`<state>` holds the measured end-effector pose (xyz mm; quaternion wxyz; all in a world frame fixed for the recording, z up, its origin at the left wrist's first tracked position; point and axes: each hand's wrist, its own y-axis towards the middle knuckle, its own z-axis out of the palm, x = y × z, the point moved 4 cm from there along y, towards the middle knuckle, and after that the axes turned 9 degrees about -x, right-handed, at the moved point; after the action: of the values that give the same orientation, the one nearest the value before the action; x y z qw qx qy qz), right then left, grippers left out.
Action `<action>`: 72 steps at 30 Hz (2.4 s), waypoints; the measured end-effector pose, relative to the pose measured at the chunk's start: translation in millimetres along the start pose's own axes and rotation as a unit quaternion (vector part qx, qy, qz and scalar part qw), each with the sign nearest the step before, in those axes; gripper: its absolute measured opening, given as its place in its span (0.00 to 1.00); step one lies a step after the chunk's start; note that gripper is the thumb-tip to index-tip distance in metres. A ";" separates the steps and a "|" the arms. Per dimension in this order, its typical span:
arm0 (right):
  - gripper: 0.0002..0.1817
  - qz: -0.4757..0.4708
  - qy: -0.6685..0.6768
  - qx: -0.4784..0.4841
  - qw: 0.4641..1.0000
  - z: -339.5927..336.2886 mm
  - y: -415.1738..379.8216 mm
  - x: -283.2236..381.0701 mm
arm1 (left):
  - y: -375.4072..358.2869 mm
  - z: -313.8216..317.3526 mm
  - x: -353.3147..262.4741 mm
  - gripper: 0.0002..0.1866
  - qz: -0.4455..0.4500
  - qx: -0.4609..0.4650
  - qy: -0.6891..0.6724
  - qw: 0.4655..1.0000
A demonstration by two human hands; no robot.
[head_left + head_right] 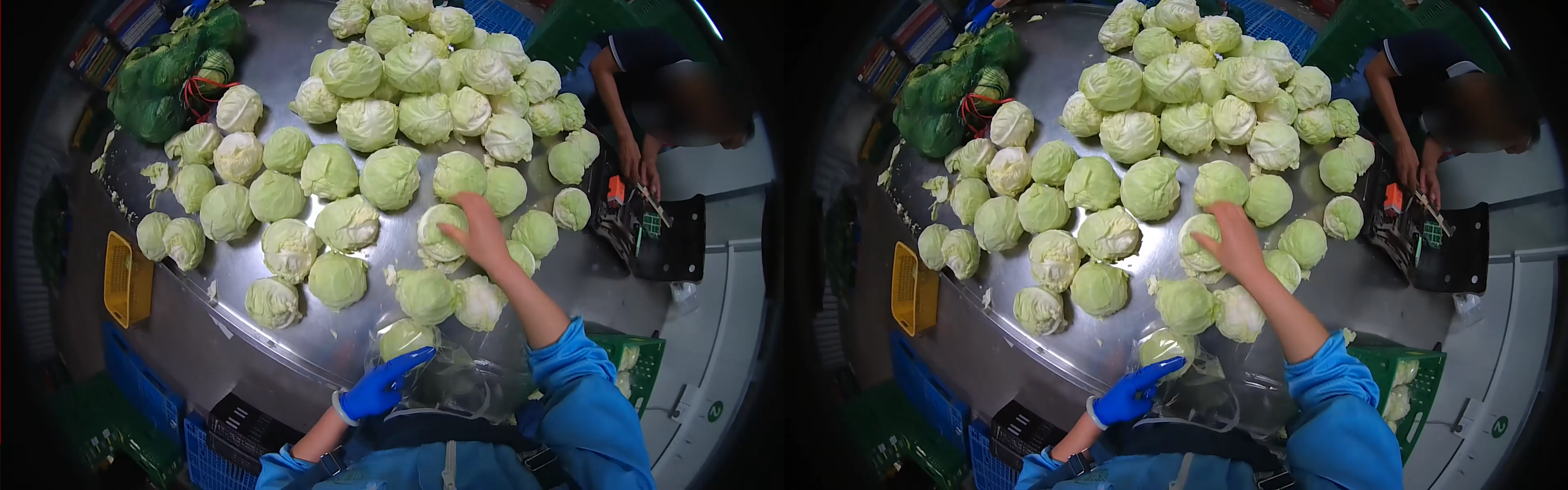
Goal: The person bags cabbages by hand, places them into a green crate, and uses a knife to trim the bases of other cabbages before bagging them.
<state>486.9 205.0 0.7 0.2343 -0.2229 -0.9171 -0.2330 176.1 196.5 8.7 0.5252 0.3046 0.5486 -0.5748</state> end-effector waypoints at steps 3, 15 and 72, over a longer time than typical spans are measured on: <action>0.26 0.085 0.031 0.095 0.991 -12.4 -48.6 2.4 | -9.9 1.5 -4.1 0.46 -0.001 -0.011 0.014 1.000; 0.51 -0.082 -0.026 0.184 0.979 10.1 -123.4 50.6 | -51.2 32.5 -10.3 0.45 0.050 -0.014 0.036 0.998; 0.32 -0.285 0.284 0.335 0.852 20.1 -89.9 384.1 | -249.6 -132.2 13.1 0.36 0.330 -0.373 -0.500 0.709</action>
<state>130.0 259.6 160.9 0.4686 0.2161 -0.8563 -0.0210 -91.4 280.3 46.1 0.9497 -0.0864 0.2398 -0.1819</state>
